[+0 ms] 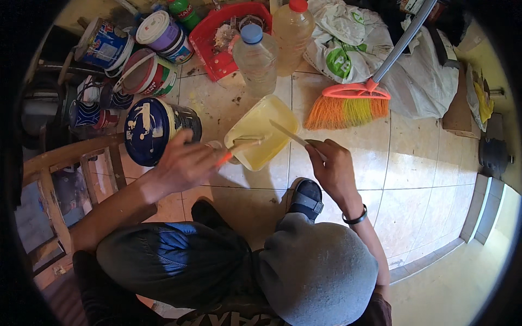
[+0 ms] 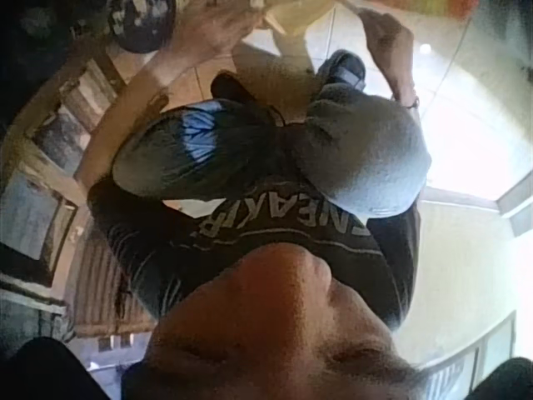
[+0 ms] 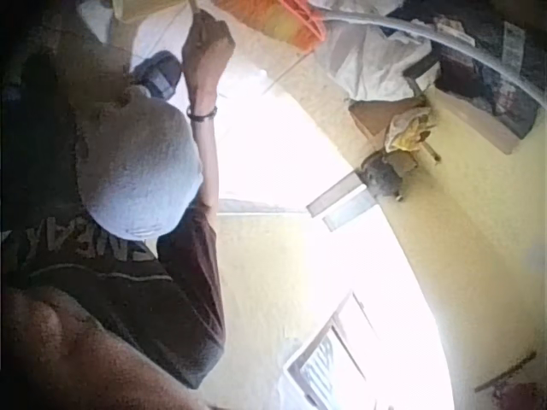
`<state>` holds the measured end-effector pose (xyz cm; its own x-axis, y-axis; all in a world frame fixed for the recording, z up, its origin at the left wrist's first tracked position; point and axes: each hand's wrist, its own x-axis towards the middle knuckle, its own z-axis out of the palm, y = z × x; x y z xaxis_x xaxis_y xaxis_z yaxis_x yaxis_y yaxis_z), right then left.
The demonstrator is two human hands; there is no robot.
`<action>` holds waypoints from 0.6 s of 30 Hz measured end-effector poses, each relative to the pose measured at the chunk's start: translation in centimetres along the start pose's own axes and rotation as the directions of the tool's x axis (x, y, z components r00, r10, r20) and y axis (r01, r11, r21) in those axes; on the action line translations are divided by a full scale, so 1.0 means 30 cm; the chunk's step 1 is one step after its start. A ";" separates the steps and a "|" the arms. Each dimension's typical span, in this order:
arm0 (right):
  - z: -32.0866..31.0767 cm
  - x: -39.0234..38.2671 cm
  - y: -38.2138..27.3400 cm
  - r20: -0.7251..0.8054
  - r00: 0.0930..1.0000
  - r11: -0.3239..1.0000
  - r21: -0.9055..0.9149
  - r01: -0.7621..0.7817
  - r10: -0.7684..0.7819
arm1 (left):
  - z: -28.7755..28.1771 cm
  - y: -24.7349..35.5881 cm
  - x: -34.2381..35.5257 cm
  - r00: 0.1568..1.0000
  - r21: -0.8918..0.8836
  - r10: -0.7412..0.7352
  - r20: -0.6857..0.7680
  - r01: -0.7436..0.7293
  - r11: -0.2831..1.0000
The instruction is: The person is stirring white liquid in a yellow plastic tray using a wooden stick and a paintbrush. They dip the brush into the liquid and move a clear plastic bottle aside.
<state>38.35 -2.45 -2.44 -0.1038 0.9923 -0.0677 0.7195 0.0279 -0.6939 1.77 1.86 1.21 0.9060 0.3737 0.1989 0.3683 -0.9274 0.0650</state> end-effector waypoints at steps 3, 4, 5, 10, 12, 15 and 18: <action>-0.064 -0.016 -0.053 -0.010 1.000 0.999 -0.043 0.016 -0.016 | 0.004 -0.014 0.031 0.946 -0.230 -0.321 -0.041 0.304 0.925; -0.095 -0.024 -0.073 0.032 0.999 0.999 -0.041 0.005 -0.004 | 0.002 -0.016 0.044 0.901 -0.271 -0.435 0.003 0.419 0.867; -0.115 -0.026 -0.088 0.074 0.997 0.999 -0.039 -0.006 0.008 | 0.003 -0.020 0.053 0.840 -0.306 -0.540 0.051 0.528 0.792; -0.107 0.014 -0.129 0.237 0.962 0.990 -0.016 0.143 -0.135 | 0.002 -0.055 0.084 0.810 -0.367 -0.578 0.097 0.569 0.736; -0.063 0.050 -0.119 0.306 0.923 0.972 0.050 0.230 -0.234 | -0.003 -0.069 0.093 0.816 -0.370 -0.570 0.099 0.562 0.740; -0.023 0.125 -0.050 0.278 0.911 0.950 0.014 0.312 -0.303 | -0.031 -0.084 0.109 0.835 -0.295 -0.537 0.119 0.546 0.784; -0.047 0.172 -0.004 0.266 0.917 0.930 -0.135 0.341 -0.297 | -0.066 -0.090 0.128 0.840 -0.300 -0.533 0.103 0.537 0.788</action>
<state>38.69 2.82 -1.69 -0.4917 0.8695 -0.0470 0.7271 0.3802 -0.5717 3.84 5.76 3.73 0.5861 0.8096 0.0318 0.7143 -0.5348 0.4514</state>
